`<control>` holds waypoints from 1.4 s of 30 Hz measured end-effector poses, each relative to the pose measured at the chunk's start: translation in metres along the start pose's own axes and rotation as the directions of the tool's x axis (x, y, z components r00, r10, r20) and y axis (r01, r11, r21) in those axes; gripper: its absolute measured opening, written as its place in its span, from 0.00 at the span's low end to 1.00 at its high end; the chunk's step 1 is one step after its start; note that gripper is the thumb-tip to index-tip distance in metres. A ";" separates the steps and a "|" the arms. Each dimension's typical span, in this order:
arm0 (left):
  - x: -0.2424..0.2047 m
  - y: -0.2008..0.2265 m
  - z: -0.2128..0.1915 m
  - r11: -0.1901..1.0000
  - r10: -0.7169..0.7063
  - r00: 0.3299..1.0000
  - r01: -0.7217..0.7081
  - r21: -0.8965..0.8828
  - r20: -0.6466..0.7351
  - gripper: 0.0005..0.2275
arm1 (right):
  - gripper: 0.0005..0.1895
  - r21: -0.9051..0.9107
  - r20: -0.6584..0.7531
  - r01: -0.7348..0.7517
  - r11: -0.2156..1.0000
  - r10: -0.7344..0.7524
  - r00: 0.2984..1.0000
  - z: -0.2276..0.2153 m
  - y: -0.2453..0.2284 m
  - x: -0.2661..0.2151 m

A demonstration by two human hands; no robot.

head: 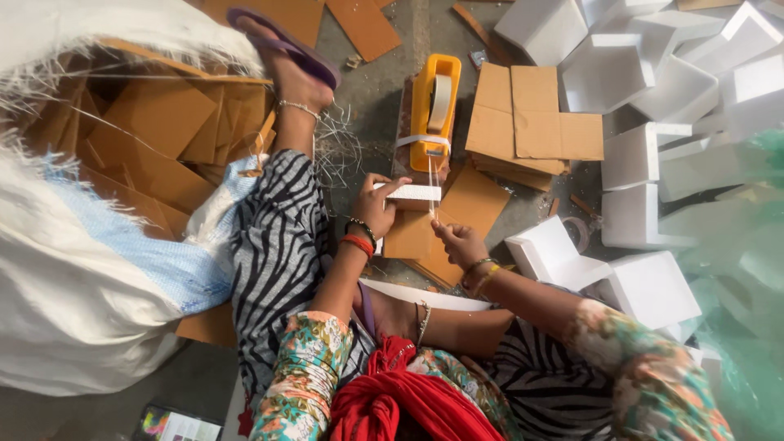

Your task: The person assembles small cardboard boxes by inserting white foam inserts and sealing the flaps with a tape dispenser. The person works on the floor surrounded by materials.

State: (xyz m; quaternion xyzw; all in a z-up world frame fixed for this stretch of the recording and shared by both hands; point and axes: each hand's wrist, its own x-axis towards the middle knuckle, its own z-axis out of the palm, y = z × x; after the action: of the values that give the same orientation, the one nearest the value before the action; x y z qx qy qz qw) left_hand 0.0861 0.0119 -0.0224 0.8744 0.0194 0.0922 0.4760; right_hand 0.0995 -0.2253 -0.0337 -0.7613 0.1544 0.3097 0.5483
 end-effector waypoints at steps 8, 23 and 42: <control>0.000 0.005 -0.003 0.999 -0.036 0.998 0.036 0.016 0.052 0.29 | 0.29 -0.732 0.094 0.538 0.419 -0.720 0.688 -0.007 -0.004 0.072; -0.013 0.005 -0.001 0.994 0.107 0.994 -0.107 -0.002 -0.038 0.30 | 0.15 0.133 0.299 0.297 0.946 -0.324 0.898 -0.010 -0.059 0.124; -0.044 0.009 -0.027 0.895 0.445 0.839 -0.426 0.129 -0.314 0.25 | 0.28 0.186 0.500 -0.074 0.980 -0.029 0.865 -0.041 -0.066 0.060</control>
State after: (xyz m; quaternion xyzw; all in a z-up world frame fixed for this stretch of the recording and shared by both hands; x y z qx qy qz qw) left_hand 0.0376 0.0244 -0.0070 0.8395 -0.0965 0.3449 0.4086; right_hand 0.1954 -0.2344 -0.0149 -0.5944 0.0460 0.4859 0.6392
